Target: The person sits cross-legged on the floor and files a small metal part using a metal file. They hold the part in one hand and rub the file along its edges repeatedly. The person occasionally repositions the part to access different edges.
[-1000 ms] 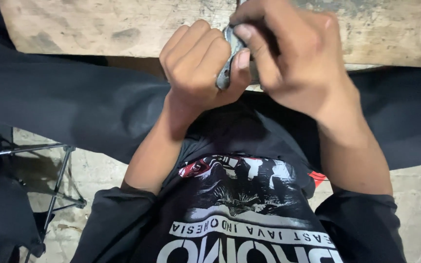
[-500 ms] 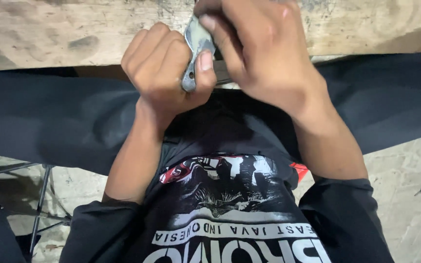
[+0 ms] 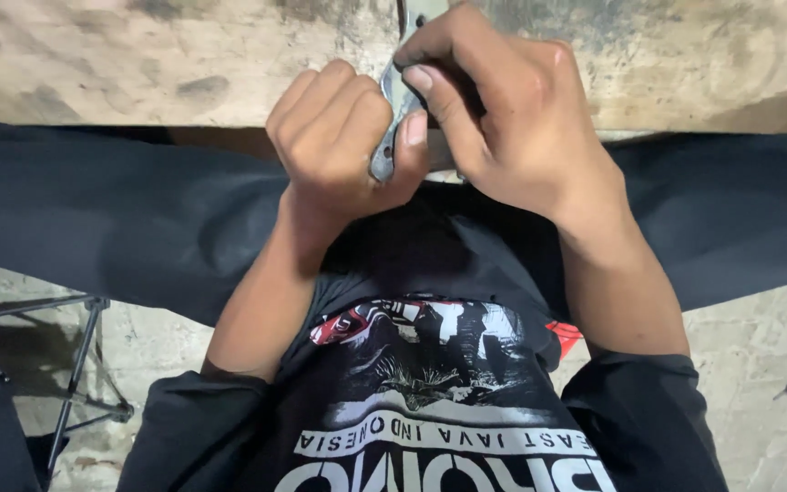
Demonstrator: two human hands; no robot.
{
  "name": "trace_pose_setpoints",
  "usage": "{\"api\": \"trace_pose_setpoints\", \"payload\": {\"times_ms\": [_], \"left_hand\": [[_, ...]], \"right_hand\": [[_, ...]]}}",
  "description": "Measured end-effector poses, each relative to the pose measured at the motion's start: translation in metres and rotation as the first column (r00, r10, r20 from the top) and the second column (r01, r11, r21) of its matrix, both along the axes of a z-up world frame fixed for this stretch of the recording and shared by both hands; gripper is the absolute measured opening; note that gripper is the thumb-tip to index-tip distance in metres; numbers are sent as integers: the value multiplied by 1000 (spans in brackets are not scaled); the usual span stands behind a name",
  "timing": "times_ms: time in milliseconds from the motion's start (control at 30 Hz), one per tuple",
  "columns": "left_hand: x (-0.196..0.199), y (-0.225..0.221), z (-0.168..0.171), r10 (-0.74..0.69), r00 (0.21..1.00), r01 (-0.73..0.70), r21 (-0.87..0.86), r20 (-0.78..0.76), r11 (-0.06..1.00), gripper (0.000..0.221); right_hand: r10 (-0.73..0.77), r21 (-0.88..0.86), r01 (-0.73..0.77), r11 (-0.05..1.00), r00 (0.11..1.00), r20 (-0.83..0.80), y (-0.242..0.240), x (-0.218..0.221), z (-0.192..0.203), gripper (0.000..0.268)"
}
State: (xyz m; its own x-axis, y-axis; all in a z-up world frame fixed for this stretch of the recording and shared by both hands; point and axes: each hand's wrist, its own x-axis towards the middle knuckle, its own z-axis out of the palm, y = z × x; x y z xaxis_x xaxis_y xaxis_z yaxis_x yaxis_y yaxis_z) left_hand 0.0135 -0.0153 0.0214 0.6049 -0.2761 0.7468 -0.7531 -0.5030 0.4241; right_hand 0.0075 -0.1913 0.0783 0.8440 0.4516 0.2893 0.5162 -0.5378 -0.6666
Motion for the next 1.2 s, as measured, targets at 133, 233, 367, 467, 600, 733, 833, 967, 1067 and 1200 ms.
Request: {"api": "trace_pose_setpoints", "payload": {"times_ms": [133, 233, 367, 467, 600, 733, 833, 967, 1067, 1200], "left_hand": [[1, -1, 1, -5, 1000, 5, -3, 0, 1000, 22], [0, -3, 5, 14, 1000, -14, -18, -2, 1000, 20], [0, -2, 4, 7, 1000, -7, -15, -9, 1000, 19], [0, -3, 3, 8, 1000, -8, -33, -10, 999, 20], [0, -2, 4, 10, 1000, -10, -30, -9, 999, 19], [1, -2, 1, 2, 1000, -3, -32, -1, 999, 20], [0, -2, 4, 6, 1000, -6, -21, -7, 1000, 18], [-1, -1, 3, 2, 1000, -2, -24, -10, 1000, 20], [0, -2, 2, 2, 1000, -2, -30, -3, 1000, 18], [1, 0, 3, -1, 1000, 1, -24, 3, 1000, 21]], "right_hand": [[-9, 33, 9, 999, 1000, 1, 2, 2, 2, 11], [-10, 68, 13, 998, 999, -49, 6, -2, 5, 13], [-30, 17, 30, 999, 1000, 9, 4, 2, 3, 10], [-56, -3, 56, 998, 998, 20, 4, 1, 4, 12], [-37, 15, 36, 999, 999, 4, 4, 1, 1, 11], [-51, -2, 51, 999, 998, 20, 4, 1, 2, 12], [-31, 48, 32, 998, 999, -36, 5, -1, 2, 11], [-46, 10, 46, 999, 999, -12, 4, 0, 2, 10], [-65, -15, 65, 998, 997, 32, 4, 1, 3, 11], [-32, 25, 32, 999, 999, -16, 4, 1, 1, 10]]}}
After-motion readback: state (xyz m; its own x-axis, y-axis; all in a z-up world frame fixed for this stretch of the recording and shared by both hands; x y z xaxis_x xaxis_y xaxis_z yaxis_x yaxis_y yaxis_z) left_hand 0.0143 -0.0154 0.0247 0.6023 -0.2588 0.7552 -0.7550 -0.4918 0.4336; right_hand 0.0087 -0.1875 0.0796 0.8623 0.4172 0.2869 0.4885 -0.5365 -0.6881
